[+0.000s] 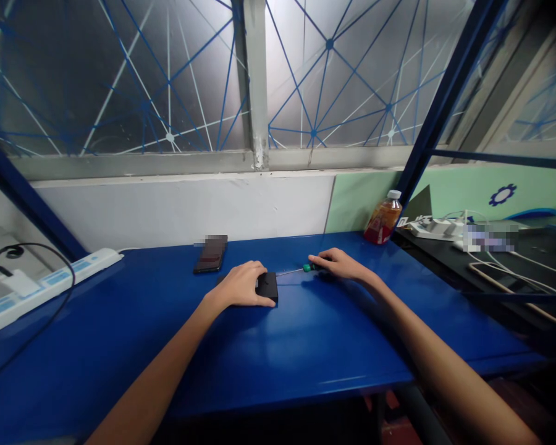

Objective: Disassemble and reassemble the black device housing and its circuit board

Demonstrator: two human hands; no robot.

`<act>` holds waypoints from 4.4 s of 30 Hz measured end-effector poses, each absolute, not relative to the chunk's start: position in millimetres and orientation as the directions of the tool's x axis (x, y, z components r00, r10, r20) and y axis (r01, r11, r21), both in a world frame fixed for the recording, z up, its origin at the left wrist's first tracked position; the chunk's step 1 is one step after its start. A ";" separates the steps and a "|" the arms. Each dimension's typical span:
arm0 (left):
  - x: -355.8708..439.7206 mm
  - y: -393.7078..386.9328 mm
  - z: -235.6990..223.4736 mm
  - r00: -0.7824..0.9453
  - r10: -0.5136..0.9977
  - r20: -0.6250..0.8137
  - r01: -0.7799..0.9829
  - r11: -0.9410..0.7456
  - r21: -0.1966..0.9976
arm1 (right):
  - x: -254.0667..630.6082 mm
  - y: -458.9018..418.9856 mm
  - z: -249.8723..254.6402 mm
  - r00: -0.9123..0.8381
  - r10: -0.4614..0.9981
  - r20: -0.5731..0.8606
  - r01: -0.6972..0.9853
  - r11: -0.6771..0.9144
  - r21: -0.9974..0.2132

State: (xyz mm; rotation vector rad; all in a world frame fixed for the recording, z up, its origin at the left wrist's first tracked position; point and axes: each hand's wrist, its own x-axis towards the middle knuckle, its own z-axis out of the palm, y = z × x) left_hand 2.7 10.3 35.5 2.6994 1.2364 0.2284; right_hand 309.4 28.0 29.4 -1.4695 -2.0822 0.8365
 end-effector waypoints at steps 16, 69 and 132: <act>3.5 8.5 38.8 0.644 0.763 0.062 0.739 -0.640 0.211 | 309.9 31.8 22.0 -0.337 0.941 -0.019 0.643 0.216 -0.735; 23.6 7.6 16.3 0.548 0.754 0.362 0.586 -0.655 0.477 | 298.1 21.4 36.3 -0.196 0.959 0.206 0.648 0.284 -0.706; 0.8 7.8 55.0 0.520 0.786 0.335 0.545 -0.607 0.578 | 285.4 1.0 54.4 -0.147 0.814 0.562 0.675 0.498 -0.545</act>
